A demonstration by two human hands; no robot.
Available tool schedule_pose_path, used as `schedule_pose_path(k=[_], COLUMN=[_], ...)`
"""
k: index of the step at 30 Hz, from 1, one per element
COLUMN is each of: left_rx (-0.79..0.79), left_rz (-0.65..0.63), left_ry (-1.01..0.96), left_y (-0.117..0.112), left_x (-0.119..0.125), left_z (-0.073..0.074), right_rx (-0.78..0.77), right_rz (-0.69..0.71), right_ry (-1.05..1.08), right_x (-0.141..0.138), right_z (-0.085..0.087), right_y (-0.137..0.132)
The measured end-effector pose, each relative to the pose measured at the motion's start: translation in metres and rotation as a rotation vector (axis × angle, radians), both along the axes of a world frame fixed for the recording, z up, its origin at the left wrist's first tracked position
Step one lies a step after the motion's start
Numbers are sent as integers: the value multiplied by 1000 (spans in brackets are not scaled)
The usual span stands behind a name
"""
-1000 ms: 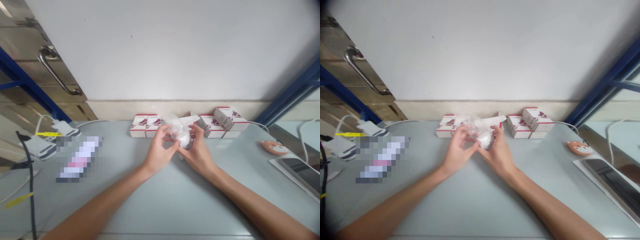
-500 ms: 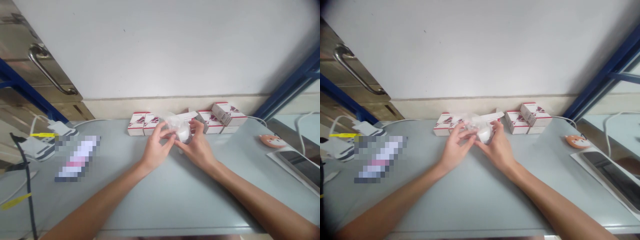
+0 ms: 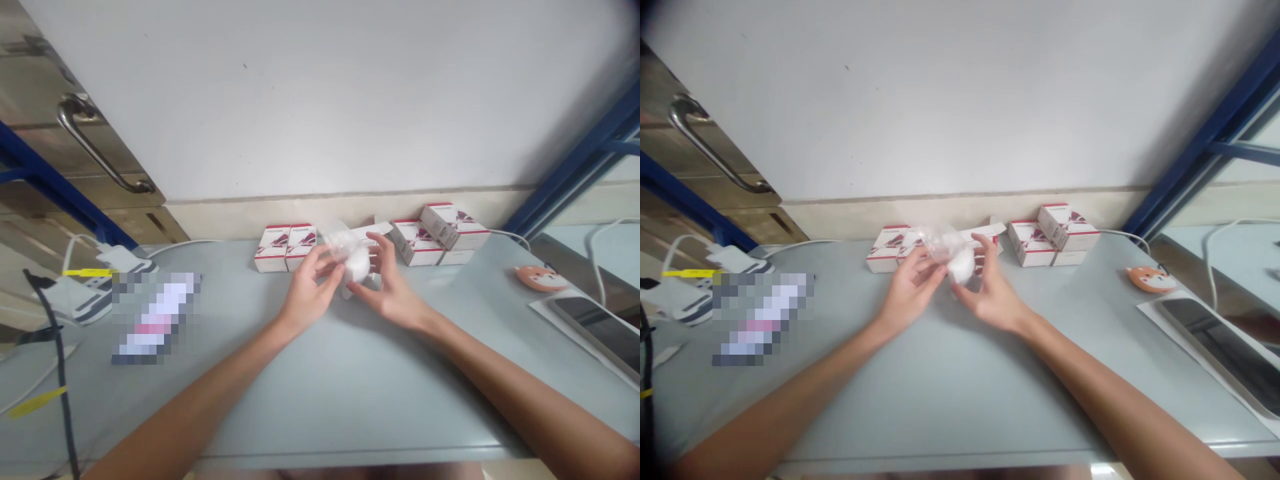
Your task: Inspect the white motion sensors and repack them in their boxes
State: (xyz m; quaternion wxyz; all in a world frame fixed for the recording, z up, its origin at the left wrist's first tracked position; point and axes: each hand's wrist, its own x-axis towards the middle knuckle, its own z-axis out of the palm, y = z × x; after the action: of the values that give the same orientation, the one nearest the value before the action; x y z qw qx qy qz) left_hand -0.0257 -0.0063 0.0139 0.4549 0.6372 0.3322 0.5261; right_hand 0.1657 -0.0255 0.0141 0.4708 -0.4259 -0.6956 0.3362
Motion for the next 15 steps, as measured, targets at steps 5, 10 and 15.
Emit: schedule_pose_path(k=[5,10,15], left_rx=[41,95,125], left_rz=[-3,33,33], left_ry=[18,44,79], left_y=[0,0,5], left_x=[-1,0,-2], left_z=[-2,-3,-10], right_rx=[4,175,250], right_rz=[-14,-54,-67], right_ry=[-1,-151,-268], right_x=[1,-1,1], right_z=[-4,-14,-10], right_y=[3,4,4])
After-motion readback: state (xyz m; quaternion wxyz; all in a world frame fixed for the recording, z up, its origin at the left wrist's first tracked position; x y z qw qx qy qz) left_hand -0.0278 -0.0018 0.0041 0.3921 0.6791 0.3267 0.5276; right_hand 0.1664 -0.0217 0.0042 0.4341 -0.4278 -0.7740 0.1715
